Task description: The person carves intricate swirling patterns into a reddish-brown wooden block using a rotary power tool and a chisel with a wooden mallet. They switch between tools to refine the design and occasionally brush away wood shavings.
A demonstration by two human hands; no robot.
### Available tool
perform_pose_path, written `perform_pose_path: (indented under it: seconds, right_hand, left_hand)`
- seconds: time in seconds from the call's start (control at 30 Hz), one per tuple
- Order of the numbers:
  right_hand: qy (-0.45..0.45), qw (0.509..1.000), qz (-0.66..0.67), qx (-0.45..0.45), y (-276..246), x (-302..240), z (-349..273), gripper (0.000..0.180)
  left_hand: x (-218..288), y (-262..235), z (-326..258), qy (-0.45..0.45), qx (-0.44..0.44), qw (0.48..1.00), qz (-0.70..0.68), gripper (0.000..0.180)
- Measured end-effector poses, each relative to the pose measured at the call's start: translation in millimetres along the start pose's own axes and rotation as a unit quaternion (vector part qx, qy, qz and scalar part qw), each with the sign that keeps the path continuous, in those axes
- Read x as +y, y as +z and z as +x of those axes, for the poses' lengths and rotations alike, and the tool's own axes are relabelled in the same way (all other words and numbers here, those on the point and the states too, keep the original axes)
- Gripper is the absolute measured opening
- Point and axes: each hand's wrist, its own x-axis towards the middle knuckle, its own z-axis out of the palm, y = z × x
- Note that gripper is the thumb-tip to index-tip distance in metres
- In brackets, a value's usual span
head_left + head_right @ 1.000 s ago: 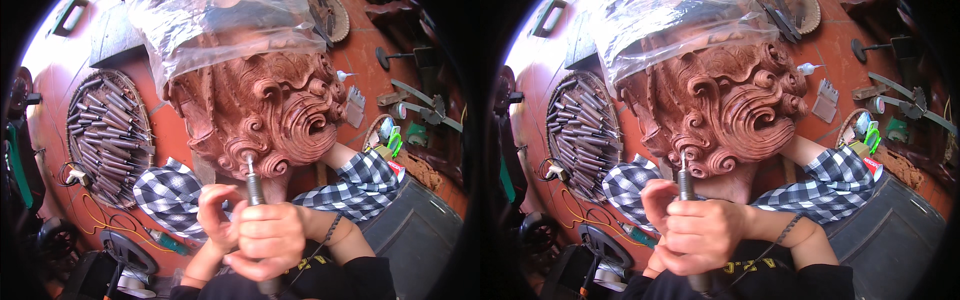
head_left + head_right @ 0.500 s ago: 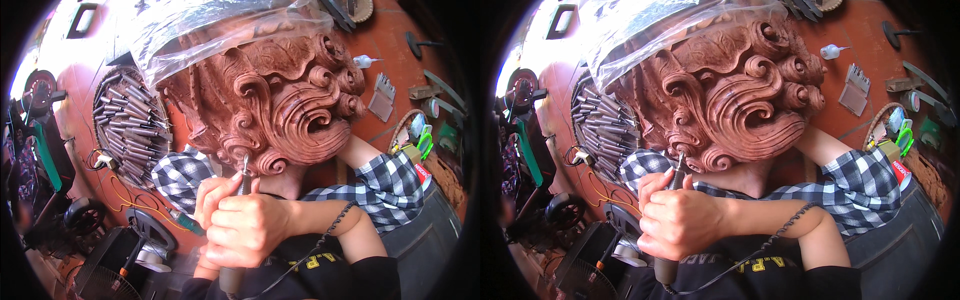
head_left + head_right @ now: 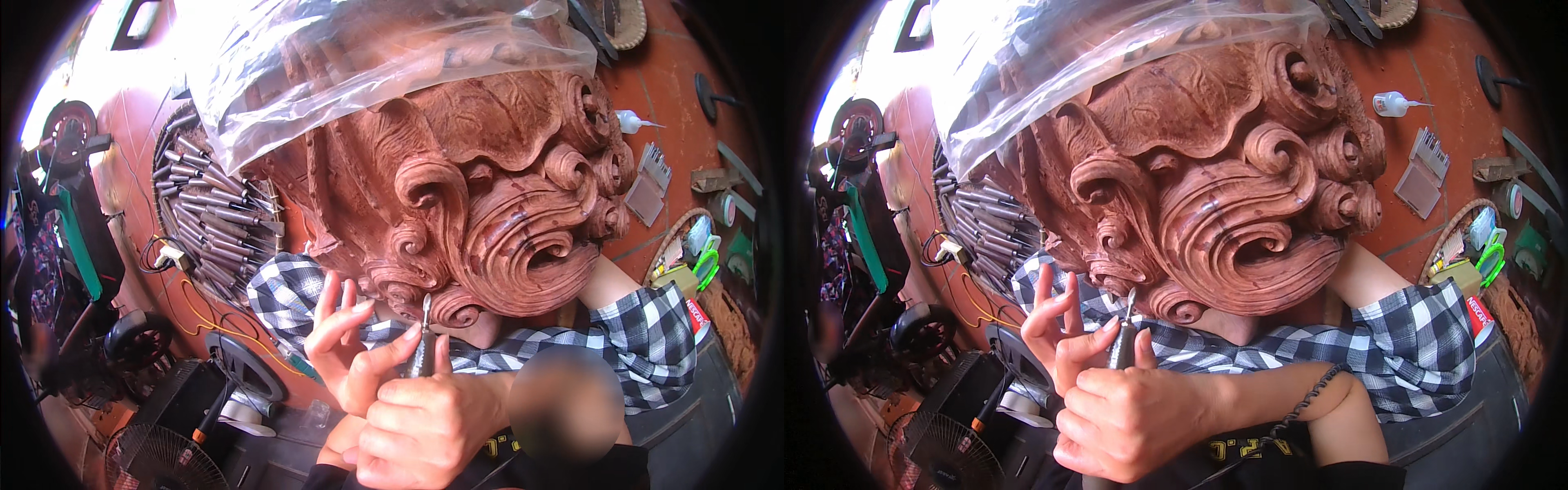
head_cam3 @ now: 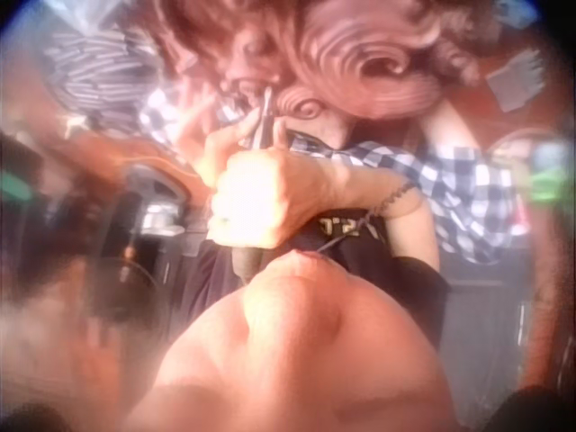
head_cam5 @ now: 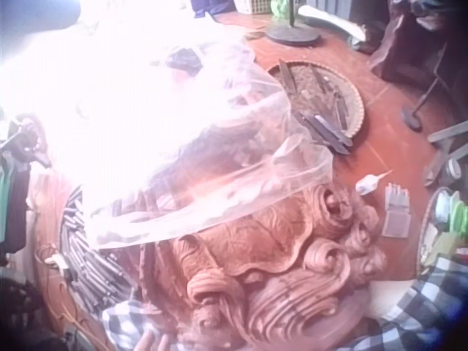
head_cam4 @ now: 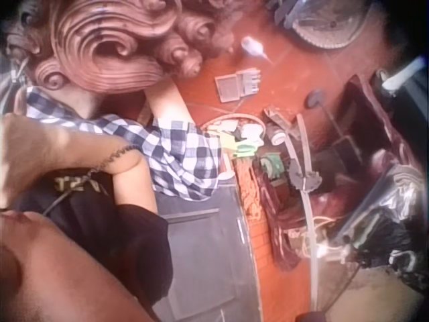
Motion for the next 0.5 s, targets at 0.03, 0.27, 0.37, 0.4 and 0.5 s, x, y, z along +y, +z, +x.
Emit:
perform_pose_path:
  seconds: [0.03,0.27,0.37,0.4,0.5]
  right_hand:
    - [0.001,1.0,0.003,-0.006,-2,2,1,0.02]
    - [-0.001,0.999,0.033,0.019,1,11,7,0.017]
    - [-0.006,0.998,0.036,0.042,6,10,9,0.017]
    - [-0.007,0.998,0.041,0.041,6,10,9,0.017]
    - [-0.007,0.999,0.026,0.018,1,6,8,0.02]
  left_hand:
    - [0,0,3,-0.005,-0.006,1.0,-0.001,0.031]
    - [-1,0,12,-0.084,-0.046,0.99,-0.106,0.029]
    - [10,1,17,-0.111,-0.027,0.99,-0.084,0.03]
    - [15,1,20,-0.115,-0.025,0.991,-0.061,0.031]
    - [7,-3,22,0.006,-0.065,0.997,0.037,0.031]
